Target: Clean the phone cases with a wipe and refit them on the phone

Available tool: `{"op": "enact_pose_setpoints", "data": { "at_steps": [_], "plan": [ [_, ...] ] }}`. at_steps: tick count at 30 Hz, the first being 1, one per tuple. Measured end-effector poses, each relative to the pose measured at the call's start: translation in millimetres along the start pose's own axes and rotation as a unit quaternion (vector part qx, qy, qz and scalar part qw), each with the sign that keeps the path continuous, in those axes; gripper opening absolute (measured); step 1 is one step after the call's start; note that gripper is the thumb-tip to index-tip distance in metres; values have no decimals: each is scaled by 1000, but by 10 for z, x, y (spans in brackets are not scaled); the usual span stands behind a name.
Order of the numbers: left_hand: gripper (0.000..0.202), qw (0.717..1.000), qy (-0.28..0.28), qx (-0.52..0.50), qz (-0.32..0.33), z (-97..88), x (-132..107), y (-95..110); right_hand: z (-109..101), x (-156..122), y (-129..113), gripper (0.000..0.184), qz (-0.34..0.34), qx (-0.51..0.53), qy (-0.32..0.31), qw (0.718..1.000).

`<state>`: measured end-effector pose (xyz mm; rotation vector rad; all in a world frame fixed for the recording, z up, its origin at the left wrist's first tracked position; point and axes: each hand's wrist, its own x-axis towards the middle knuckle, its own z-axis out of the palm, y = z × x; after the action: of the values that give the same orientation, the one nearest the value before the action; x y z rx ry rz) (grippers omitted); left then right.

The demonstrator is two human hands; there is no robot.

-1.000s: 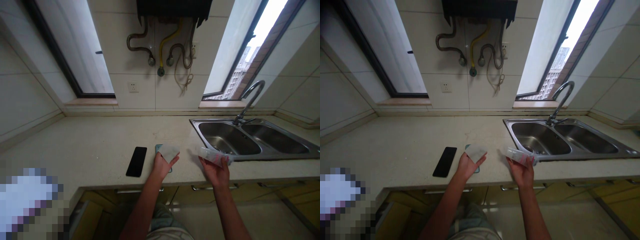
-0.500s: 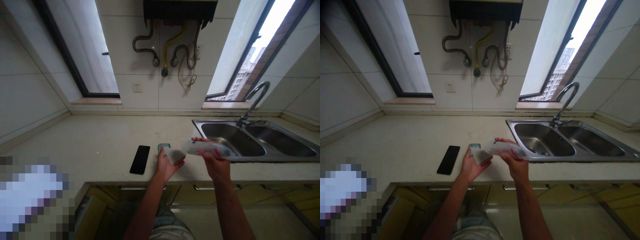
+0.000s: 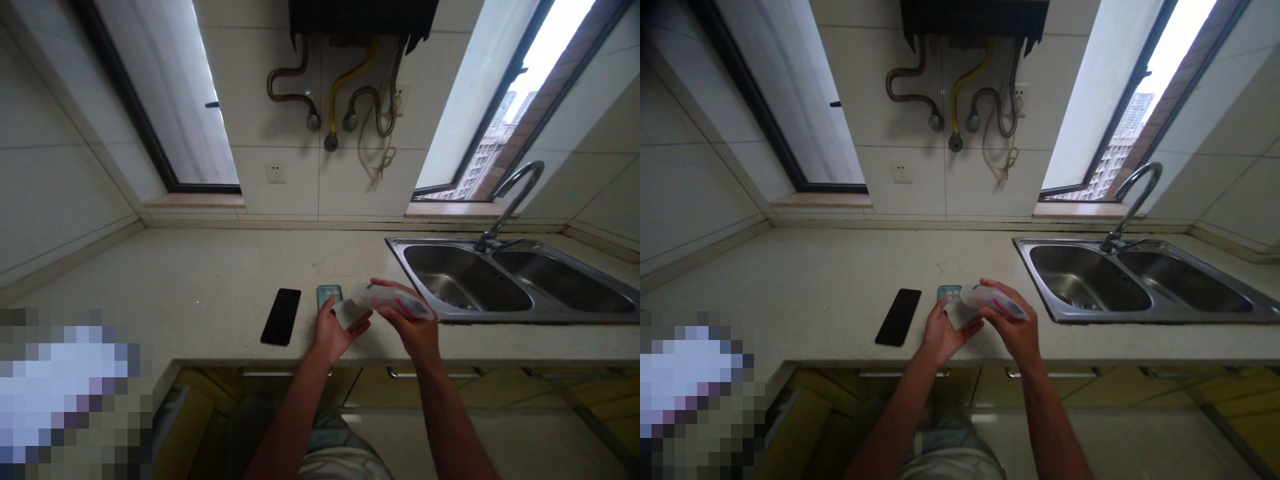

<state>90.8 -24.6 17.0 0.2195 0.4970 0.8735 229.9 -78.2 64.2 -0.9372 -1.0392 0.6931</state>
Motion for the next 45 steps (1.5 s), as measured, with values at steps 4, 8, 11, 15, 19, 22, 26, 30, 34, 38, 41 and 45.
{"op": "enact_pose_setpoints", "data": {
  "at_steps": [4, 8, 11, 15, 19, 22, 26, 30, 34, 38, 41, 45],
  "plan": [
    [32, 1000, 10, -3, 15, -27, 7, -37, -28, -9, 144, 30, 20, -57, 1, 998],
    [41, 1000, 22, 8, 19, -111, 34, -63, -41, -76, 161, 29, -17, -33, 29, 999],
    [44, 999, 11, 21, 24, -133, 40, -70, -54, -116, 103, 40, -35, -31, 1, 999],
    [48, 999, 5, 16, 41, -123, 31, -83, -68, -151, 149, 40, -8, -112, -45, 993],
    [50, 1000, -7, 10, 22, -163, 20, -97, -85, -219, 265, 39, -14, -113, -27, 993],
    [47, 1000, -10, 1, 10, -190, 11, -90, -103, -252, 269, 42, -15, -76, -18, 997],
    [49, 1000, -3, -25, 15, -157, -3, -81, -128, -234, 279, 46, -20, -87, -63, 994],
    [52, 999, -23, -43, 15, -144, -1, -88, -139, -219, 449, 40, -18, -68, -44, 997],
    [48, 999, -9, -40, 20, -185, -4, -73, -122, -216, 572, 38, 10, 70, 26, 997],
    [43, 999, -10, -41, 25, -180, -31, -37, -123, -176, 550, 45, 47, 195, 98, 975],
    [39, 999, -11, -44, 16, -151, -30, -25, -167, -134, 550, 45, 88, 256, 122, 955],
    [39, 997, 31, -64, 27, -130, 3, -22, -252, -83, 649, 31, 124, 347, 170, 914]
  ]
}}
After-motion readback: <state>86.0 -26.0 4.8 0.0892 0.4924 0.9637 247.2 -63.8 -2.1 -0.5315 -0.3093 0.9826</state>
